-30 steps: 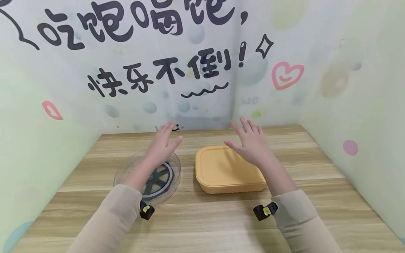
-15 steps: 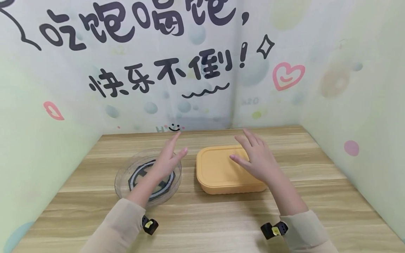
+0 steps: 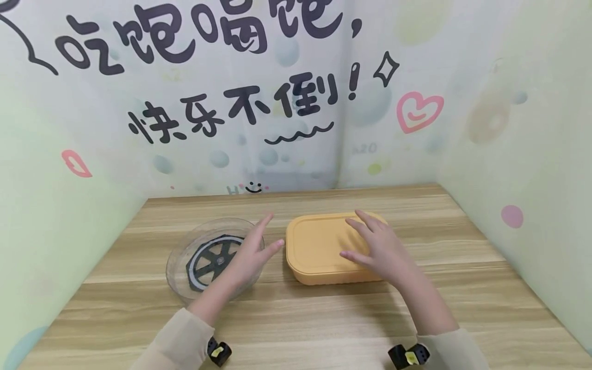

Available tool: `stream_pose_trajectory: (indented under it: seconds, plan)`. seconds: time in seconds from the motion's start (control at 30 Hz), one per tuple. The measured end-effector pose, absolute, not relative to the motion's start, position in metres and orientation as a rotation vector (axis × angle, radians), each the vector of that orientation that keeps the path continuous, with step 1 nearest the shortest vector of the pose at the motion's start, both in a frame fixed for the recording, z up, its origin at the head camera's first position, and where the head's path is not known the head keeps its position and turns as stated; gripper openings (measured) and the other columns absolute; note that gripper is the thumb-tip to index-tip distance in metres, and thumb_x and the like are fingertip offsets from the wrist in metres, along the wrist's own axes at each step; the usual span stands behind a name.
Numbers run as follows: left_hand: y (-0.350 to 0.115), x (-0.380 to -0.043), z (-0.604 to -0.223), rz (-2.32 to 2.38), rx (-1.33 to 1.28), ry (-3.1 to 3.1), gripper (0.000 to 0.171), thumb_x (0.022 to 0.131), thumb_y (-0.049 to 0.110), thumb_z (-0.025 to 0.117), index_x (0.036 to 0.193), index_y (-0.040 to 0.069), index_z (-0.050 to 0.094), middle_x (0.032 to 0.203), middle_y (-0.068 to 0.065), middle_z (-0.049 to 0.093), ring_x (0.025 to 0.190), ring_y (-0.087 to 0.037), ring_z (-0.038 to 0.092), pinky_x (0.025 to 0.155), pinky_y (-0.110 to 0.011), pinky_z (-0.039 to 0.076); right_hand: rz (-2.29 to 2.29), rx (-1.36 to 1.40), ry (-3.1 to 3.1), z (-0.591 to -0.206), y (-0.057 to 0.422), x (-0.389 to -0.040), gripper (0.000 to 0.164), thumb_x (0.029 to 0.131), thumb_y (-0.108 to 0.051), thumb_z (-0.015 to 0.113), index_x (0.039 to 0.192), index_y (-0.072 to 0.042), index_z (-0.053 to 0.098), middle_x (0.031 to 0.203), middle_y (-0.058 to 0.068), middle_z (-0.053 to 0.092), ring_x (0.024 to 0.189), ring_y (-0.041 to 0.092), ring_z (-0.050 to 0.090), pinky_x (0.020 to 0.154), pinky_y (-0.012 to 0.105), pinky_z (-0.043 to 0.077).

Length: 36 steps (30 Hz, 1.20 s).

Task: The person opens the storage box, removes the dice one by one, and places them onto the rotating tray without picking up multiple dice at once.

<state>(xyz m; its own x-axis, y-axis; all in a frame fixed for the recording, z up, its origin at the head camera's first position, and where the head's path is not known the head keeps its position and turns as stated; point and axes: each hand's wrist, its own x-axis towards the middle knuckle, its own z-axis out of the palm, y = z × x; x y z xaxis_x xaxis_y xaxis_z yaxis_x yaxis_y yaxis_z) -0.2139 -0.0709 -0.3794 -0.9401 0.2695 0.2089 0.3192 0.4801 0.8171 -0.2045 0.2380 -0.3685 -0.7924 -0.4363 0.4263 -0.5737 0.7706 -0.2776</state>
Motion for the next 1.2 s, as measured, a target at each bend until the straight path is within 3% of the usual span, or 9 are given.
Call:
stream_pose_trajectory:
  seconds: [0.23, 0.67, 0.93, 1.2]
  plan:
    - [-0.065, -0.208, -0.390, -1.431, -0.551, -2.724, 0.082, 0.089, 0.044, 0.064, 0.154, 0.021, 0.019, 0.157, -0.010, 0.021, 0.141, -0.029, 0.020, 0.110, -0.053, 0.021, 0.588, 0.813, -2.617, -0.381, 0.240, -0.199, 0.067, 0.083, -0.042, 0.073, 0.135, -0.006, 0.052, 0.144, 0.020, 0.040, 0.126, 0.043, 0.040, 0.097, 0.061, 0.034]
    - [-0.061, -0.202, -0.402, -1.462, -0.598, -2.821, 0.106, 0.079, 0.056, 0.071, 0.155, 0.021, 0.006, 0.158, -0.009, 0.014, 0.141, -0.031, 0.018, 0.109, -0.055, 0.022, 0.520, 0.934, -2.541, -0.395, 0.245, -0.198, 0.071, 0.076, -0.043, 0.079, 0.133, -0.007, 0.055, 0.138, 0.020, 0.048, 0.123, 0.038, 0.045, 0.098, 0.054, 0.035]
    - [-0.058, -0.203, -0.409, -1.505, -0.652, -2.807, 0.119, 0.072, 0.053, 0.079, 0.155, 0.018, 0.002, 0.157, -0.003, 0.020, 0.140, -0.022, 0.021, 0.111, -0.046, 0.021, 0.481, 0.983, -2.546, -0.400, 0.247, -0.199, 0.074, 0.074, -0.046, 0.079, 0.131, -0.005, 0.056, 0.134, 0.019, 0.052, 0.122, 0.037, 0.047, 0.099, 0.054, 0.035]
    - [-0.054, -0.201, -0.415, -1.548, -0.648, -2.789, 0.119, 0.073, 0.046, 0.081, 0.155, 0.014, 0.001, 0.154, -0.011, 0.027, 0.139, -0.027, 0.025, 0.111, -0.047, 0.021, 0.426, 0.975, -2.618, -0.402, 0.250, -0.196, 0.071, 0.077, -0.048, 0.076, 0.131, -0.005, 0.057, 0.132, 0.016, 0.054, 0.122, 0.038, 0.046, 0.099, 0.055, 0.034]
